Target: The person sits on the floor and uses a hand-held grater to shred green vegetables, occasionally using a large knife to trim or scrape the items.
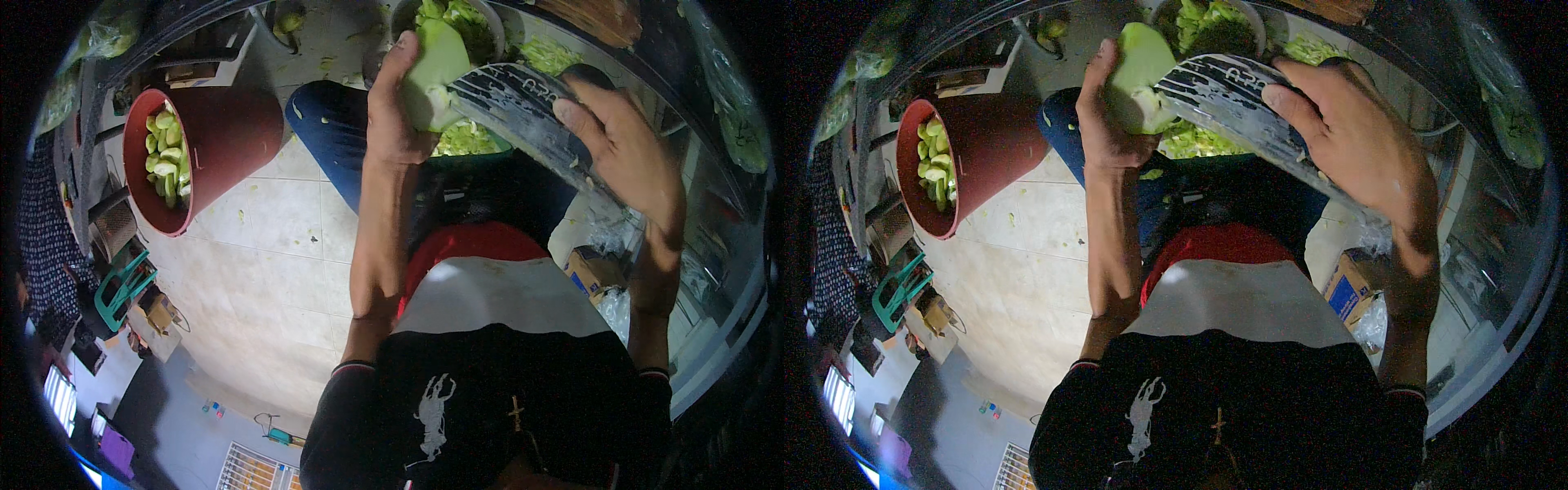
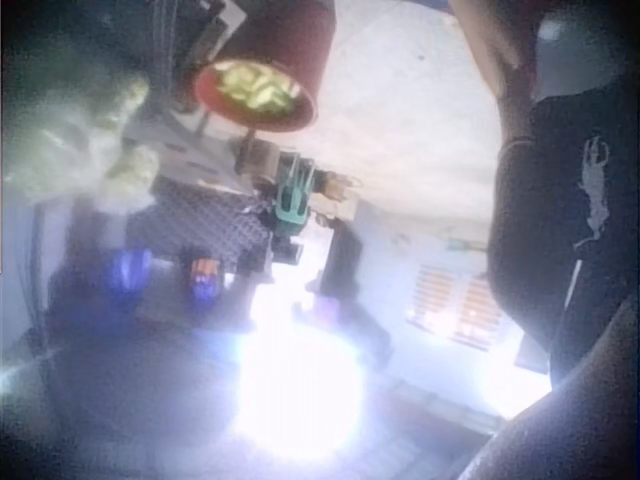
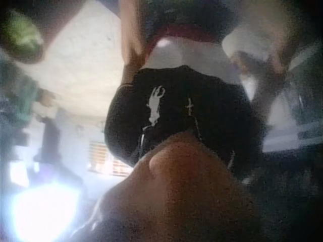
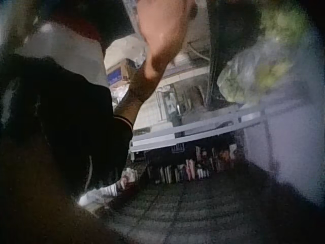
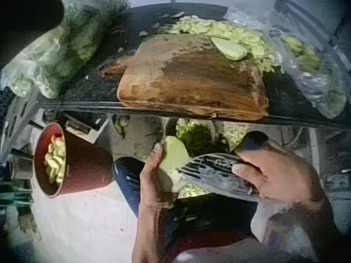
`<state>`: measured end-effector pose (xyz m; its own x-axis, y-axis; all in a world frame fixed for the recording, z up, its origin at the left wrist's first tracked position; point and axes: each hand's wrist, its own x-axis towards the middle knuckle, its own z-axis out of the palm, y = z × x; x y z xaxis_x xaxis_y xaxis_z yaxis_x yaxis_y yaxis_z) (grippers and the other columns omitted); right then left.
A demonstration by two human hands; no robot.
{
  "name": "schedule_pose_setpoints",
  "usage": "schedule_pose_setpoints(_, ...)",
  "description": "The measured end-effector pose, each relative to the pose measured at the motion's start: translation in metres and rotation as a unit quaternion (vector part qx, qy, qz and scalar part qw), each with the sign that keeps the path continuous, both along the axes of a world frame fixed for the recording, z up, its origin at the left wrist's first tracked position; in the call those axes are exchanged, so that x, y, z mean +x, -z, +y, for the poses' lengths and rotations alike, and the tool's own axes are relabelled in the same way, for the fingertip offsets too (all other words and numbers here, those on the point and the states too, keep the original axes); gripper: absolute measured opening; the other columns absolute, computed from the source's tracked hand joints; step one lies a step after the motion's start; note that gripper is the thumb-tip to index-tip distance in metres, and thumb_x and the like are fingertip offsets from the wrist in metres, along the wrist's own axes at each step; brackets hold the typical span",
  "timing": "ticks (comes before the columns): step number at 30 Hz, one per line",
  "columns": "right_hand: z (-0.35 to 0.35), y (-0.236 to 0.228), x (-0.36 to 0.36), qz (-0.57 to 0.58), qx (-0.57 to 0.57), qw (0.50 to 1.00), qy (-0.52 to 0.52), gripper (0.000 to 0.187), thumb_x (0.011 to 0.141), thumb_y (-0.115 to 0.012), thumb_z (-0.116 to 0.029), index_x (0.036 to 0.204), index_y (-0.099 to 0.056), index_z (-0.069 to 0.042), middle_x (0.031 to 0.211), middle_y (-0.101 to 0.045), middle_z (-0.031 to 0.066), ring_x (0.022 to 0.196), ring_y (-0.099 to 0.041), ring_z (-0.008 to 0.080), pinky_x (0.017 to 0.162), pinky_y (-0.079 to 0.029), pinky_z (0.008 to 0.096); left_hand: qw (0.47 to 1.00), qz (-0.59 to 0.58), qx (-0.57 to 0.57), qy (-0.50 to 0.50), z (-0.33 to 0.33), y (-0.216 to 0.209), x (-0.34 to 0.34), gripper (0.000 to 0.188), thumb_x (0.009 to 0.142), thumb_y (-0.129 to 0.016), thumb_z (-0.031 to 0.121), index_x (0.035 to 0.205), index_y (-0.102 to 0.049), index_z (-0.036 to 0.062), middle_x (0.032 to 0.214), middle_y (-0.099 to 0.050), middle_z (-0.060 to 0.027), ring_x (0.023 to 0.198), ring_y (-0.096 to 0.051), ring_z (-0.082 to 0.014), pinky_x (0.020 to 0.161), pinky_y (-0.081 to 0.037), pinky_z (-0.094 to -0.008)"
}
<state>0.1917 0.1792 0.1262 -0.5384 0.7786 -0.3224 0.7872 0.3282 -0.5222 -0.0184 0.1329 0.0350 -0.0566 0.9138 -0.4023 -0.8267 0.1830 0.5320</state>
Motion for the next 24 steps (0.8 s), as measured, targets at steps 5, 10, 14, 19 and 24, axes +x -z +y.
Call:
schedule_pose_setpoints(5, -0.004, 0.012, 0.003, 0.056, -0.091, 0.993, 0.039, 0.032, 0.095, -0.049, -0.028, 0.105, -0.058, 0.001, 0.09, -0.061, 0.0245, 0.084, -0.06, 0.0386, 0.074, -0.046, 0.0415, 0.998, -0.043, 0.025, -0.036, -0.001, 0.015, 0.005, 0.047, 0.088, -0.053, 0.048, 0.106, -0.058, 0.0039, 0.092, -0.065, -0.0139, 0.086, -0.064, -0.0273, 0.078, -0.053, -0.0394)
schedule_pose_setpoints(10, -0.016, 0.015, -0.005, 0.095, -0.064, 0.992, 0.061, 0.029, 0.096, -0.048, -0.025, 0.101, -0.057, 0.002, 0.083, -0.061, 0.0243, 0.077, -0.06, 0.0403, 0.07, -0.046, 0.0405, 0.991, -0.082, 0.037, -0.097, 0.001, 0.019, 0.011, 0.056, 0.088, -0.049, 0.053, 0.1, -0.056, -0.0004, 0.087, -0.063, -0.0184, 0.079, -0.063, -0.0299, 0.075, -0.053, -0.0411)
schedule_pose_setpoints(14, -0.022, 0.019, -0.008, 0.111, -0.104, 0.984, 0.09, 0.028, 0.096, -0.049, -0.025, 0.1, -0.058, 0.002, 0.084, -0.06, 0.0245, 0.077, -0.06, 0.0401, 0.07, -0.046, 0.0402, 0.985, -0.078, 0.08, -0.128, -0.001, 0.015, 0.017, 0.061, 0.088, -0.046, 0.058, 0.099, -0.056, -0.0018, 0.086, -0.062, -0.0179, 0.081, -0.063, -0.0304, 0.079, -0.051, -0.0435)
schedule_pose_setpoints(19, -0.028, 0.036, -0.003, 0.148, -0.151, 0.97, 0.123, 0.029, 0.096, -0.049, -0.025, 0.1, -0.058, 0.002, 0.083, -0.06, 0.0221, 0.072, -0.059, 0.0307, 0.068, -0.045, 0.0364, 0.98, -0.08, 0.126, -0.135, -0.003, 0.018, 0.021, 0.064, 0.087, -0.044, 0.06, 0.103, -0.057, -0.0007, 0.089, -0.062, -0.0163, 0.091, -0.061, -0.0316, 0.087, -0.047, -0.0463)
schedule_pose_setpoints(24, -0.022, 0.041, 0.004, 0.167, -0.133, 0.97, 0.117, 0.031, 0.096, -0.05, -0.027, 0.101, -0.058, 0.003, 0.08, -0.06, 0.0184, 0.069, -0.055, 0.0223, 0.067, -0.044, 0.0333, 0.995, -0.009, 0.069, -0.077, -0.005, 0.01, 0.016, 0.059, 0.089, -0.045, 0.056, 0.106, -0.056, 0.0012, 0.092, -0.063, -0.0176, 0.092, -0.062, -0.0326, 0.086, -0.048, -0.0444)
